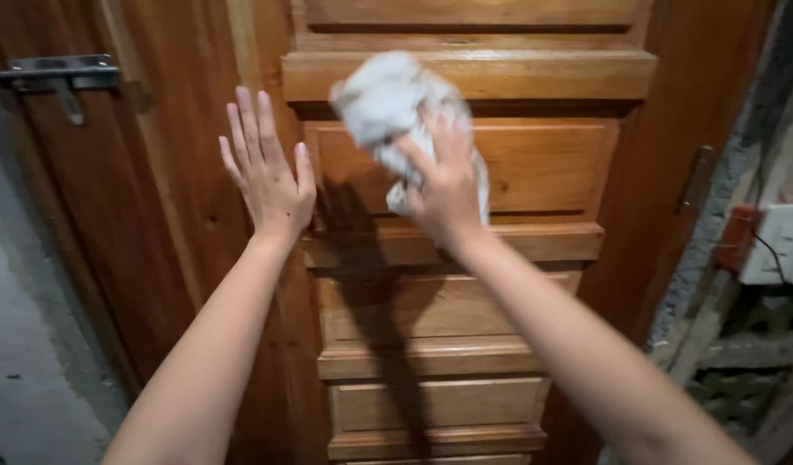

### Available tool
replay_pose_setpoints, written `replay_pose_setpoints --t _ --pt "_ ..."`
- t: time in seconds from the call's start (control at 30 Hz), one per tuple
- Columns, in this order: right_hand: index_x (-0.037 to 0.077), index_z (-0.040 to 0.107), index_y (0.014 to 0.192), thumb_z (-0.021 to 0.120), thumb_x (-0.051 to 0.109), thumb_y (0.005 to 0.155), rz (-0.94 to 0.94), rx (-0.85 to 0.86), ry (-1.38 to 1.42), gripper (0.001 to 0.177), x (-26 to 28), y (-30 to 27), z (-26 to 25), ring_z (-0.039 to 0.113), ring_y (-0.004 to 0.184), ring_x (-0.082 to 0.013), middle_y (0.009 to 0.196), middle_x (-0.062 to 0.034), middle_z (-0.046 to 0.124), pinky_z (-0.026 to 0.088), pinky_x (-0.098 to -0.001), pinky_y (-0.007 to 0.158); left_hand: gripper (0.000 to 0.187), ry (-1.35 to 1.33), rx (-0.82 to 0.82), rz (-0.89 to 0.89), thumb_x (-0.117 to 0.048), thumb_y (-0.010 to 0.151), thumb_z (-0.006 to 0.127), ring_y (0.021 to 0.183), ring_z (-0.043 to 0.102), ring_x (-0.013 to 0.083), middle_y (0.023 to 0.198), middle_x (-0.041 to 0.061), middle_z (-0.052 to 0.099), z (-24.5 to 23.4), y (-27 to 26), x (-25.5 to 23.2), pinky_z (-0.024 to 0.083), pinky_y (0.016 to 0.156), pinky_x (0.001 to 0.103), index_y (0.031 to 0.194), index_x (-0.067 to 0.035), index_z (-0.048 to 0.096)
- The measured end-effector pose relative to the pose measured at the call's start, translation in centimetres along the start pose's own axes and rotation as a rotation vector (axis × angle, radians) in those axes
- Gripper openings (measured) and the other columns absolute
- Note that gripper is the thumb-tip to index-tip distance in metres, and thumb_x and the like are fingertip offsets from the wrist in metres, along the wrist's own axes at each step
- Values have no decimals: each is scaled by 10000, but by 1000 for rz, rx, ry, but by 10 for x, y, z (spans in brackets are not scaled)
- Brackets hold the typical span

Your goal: The person wipes the panels and frame of a wooden door using a cloth while holding the door steady with their other hand.

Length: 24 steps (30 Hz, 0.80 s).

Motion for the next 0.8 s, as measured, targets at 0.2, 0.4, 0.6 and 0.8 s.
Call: replay_pose_setpoints --t 0.2,0.4,0.6,0.8 --pt "170 544 1442 754 214 838 6 92 -110 641 -11 54 45 177 1527 -503 1628 -265 281 124 -702 1204 785 98 181 -78 -272 1034 548 1605 145 344 1736 174 148 4 -11 45 97 1274 590 1662 -33 142" --pt "139 580 1375 735 166 838 -40 5 -43 559 29 51 112 216 1503 -540 1613 -292 284 158 -677 1207 801 40 215 -20 -294 1001 560 1571 237 330 1703 186 224 6 -19 61 124 1245 606 1638 -5 169" --pt "51 626 1335 703 28 842 -94 -34 319 499 78 31 156 361 1458 -495 1569 -249 411 317 -557 1211 800 68 285 18 -355 969 618 1583 242 292 1676 156 257 -1 -20 78 92 1266 631 1586 2 254" --pt "108 690 1282 690 5 851 -284 115 235 443 69 -12 158 498 1402 -389 1503 -155 533 430 -498 1177 1064 -62 373 47 -346 730 744 1570 170 276 1712 146 129 -16 -20 80 34 1232 631 1615 -79 217"
Point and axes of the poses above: each hand's wrist, its own y-axis towards the middle knuckle, its own z-axis out of the palm, x = y × z, the point moved 1 cm from there along y, towards the middle knuckle
